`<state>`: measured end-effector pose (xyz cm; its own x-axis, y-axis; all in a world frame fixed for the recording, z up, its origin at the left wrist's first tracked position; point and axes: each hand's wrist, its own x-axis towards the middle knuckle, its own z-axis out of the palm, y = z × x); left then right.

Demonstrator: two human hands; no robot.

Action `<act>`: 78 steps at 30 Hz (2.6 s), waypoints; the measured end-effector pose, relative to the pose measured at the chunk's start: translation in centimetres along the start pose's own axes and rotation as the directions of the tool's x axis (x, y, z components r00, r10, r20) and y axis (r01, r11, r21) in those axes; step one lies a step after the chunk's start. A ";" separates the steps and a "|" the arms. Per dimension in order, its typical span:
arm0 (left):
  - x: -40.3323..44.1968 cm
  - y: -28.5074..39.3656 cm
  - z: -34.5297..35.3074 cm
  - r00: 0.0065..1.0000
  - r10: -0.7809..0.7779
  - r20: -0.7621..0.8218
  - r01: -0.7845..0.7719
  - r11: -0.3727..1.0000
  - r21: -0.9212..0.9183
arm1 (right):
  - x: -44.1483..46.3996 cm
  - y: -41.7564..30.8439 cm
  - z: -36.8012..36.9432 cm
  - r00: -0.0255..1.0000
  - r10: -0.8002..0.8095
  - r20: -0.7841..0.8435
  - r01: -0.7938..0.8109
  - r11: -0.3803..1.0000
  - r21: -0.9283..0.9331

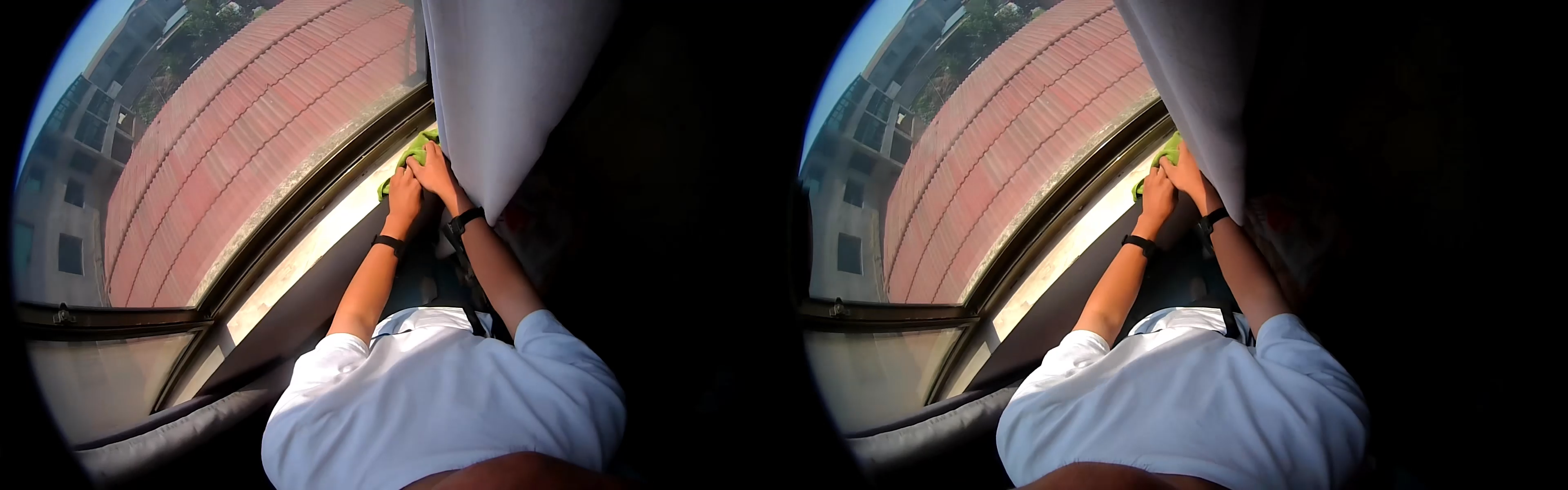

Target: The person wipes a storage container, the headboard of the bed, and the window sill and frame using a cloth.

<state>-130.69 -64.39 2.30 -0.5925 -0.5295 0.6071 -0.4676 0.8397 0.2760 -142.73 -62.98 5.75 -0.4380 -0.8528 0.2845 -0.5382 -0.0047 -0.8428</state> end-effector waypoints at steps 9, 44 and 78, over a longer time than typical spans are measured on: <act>-6.7 -0.7 -9.0 0.977 -0.117 0.179 0.118 0.993 0.002 | -6.5 -6.1 2.9 0.994 0.032 0.101 -0.003 0.960 -0.279; -39.5 -9.4 -41.8 0.661 -0.702 -0.266 0.750 0.634 0.190 | -32.8 -33.7 29.8 0.603 -0.108 0.790 0.407 0.894 -0.188; -35.7 -13.3 -35.4 0.826 -0.544 0.144 0.558 0.826 -0.078 | -26.7 -30.0 28.2 0.684 0.015 0.729 0.575 0.605 -0.551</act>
<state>-80.12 -52.37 3.35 -0.3295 -0.9121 0.2441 -0.6658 0.4078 0.6248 -94.57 -54.82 10.49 0.2176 -0.9643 -0.1511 -0.9742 -0.2051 -0.0943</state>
